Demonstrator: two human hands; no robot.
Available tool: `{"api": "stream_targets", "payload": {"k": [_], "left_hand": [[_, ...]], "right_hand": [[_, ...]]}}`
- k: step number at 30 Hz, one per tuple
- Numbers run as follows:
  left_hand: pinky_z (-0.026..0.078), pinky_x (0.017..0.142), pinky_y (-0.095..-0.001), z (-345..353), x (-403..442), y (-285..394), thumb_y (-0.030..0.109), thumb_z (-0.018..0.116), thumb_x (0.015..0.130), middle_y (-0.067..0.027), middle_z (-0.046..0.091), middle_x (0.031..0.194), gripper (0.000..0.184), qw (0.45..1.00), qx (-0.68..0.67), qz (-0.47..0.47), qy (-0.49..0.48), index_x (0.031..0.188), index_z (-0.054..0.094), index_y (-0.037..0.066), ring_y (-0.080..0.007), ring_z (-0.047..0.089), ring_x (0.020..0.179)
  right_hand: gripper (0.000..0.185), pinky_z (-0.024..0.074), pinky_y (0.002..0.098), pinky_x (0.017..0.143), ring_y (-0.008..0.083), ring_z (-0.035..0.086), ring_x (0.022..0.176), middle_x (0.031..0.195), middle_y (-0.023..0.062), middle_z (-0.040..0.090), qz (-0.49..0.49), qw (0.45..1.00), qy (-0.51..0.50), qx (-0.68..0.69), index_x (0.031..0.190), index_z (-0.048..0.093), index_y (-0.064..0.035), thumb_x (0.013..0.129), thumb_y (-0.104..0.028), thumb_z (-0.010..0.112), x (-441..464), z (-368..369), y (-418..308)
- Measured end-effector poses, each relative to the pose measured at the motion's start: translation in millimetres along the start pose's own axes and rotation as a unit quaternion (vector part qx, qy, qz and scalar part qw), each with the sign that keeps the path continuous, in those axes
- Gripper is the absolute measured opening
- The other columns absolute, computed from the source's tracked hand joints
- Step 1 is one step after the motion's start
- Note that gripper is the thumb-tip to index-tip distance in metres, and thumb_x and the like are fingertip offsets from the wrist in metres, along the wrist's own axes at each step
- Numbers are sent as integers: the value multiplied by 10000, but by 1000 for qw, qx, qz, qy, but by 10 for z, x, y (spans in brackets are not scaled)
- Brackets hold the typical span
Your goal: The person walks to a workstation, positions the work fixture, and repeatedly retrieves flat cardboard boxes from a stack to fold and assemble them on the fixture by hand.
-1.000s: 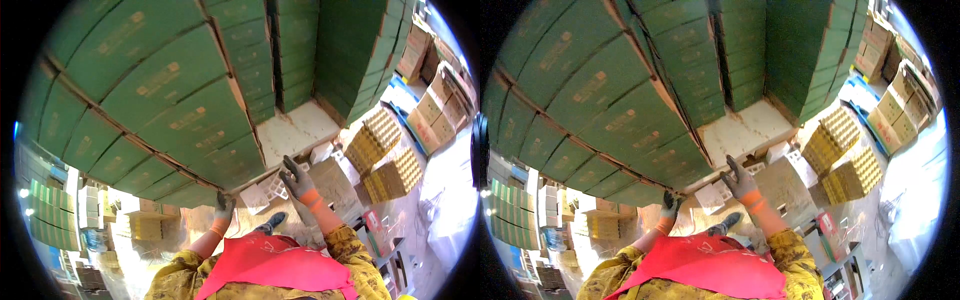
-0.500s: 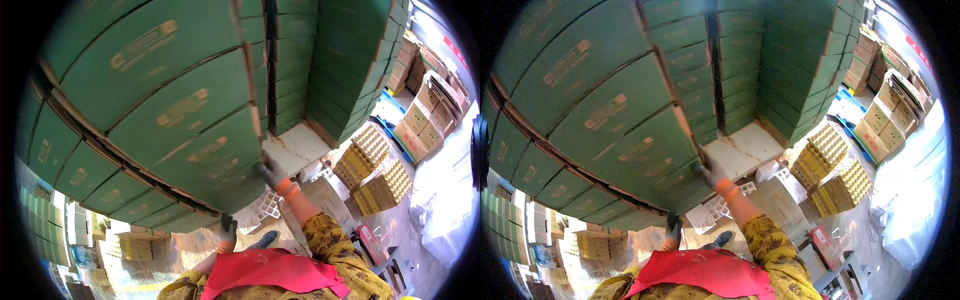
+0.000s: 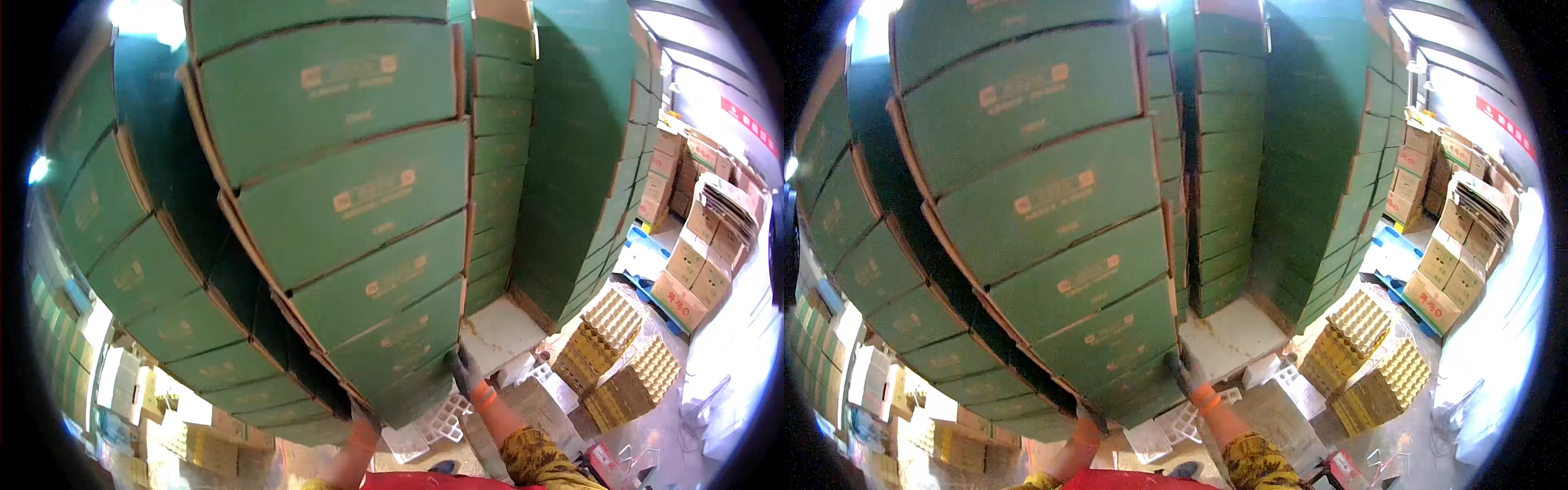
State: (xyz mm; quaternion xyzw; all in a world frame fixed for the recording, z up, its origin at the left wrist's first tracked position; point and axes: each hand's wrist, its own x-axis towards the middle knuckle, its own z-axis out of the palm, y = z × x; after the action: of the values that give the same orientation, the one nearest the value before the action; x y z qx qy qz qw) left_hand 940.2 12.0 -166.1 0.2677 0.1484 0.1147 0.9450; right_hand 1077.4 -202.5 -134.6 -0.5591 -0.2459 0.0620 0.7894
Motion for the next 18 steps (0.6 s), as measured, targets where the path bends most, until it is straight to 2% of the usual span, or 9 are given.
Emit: {"api": "stream_targets", "payload": {"k": [2,3,6,10,13,14,16,17,18], "left_hand": [[347,1042,-450,-48,-35,-82,476,352,969,-74,404,1395,547,1000,8,17,3,1406,340,146,-291,417,1236],[355,1036,-441,-134,-24,-161,444,368,974,-87,403,1398,530,998,24,49,-29,1405,343,136,-283,421,1236],[364,1028,-430,-233,-72,-319,406,381,979,-100,407,1397,510,989,88,98,-71,1402,348,124,-272,429,1233],[367,1024,-425,-198,-166,-501,396,375,981,-99,416,1389,503,973,212,68,-59,1400,352,119,-270,436,1227],[368,1021,-421,-20,-25,-776,388,371,982,-99,423,1383,498,957,269,65,-82,1398,355,115,-268,441,1222],[369,1021,-420,66,50,-849,385,369,983,-98,426,1380,496,953,280,63,-91,1398,356,114,-267,443,1221],[370,1019,-417,255,181,-949,380,366,983,-98,430,1376,493,946,298,60,-109,1397,358,112,-266,447,1218],[371,1018,-416,328,239,-998,377,365,984,-98,433,1374,491,944,303,58,-117,1396,359,111,-265,448,1216],[371,1017,-415,401,291,-1047,374,364,984,-98,435,1372,489,941,309,57,-123,1396,360,109,-265,450,1214]], "right_hand": [[588,277,322,1065,214,373,1273,1365,128,423,-9,999,22,-21,1391,304,39,926,-243,527,-54,114,-309],[546,298,322,1051,214,413,1240,1320,129,470,-10,999,34,-32,1373,334,41,918,-190,529,-91,145,-416],[593,309,319,1043,202,422,1228,1324,120,469,-2,999,45,22,1375,326,46,895,-202,570,-178,2,-414],[613,307,320,1045,208,422,1229,1331,118,462,-17,998,61,12,1377,317,54,890,-212,578,-291,-196,-616],[616,306,316,1047,212,422,1230,1345,124,450,-21,993,104,-48,1377,313,64,896,-220,572,-308,-407,-641],[624,314,312,1039,212,419,1230,1356,130,441,-12,993,118,-18,1378,315,67,899,-240,571,-299,-556,-512],[641,330,314,1024,209,416,1225,1350,126,447,-4,983,143,-111,1383,320,59,908,-293,570,-316,-953,-123],[647,334,317,1020,210,420,1221,1344,121,453,-15,987,154,-44,1385,320,54,911,-308,572,-231,-843,-436],[642,335,315,1020,207,422,1219,1343,117,455,-6,987,152,-42,1386,320,50,916,-307,570,-191,-897,-509]]}}
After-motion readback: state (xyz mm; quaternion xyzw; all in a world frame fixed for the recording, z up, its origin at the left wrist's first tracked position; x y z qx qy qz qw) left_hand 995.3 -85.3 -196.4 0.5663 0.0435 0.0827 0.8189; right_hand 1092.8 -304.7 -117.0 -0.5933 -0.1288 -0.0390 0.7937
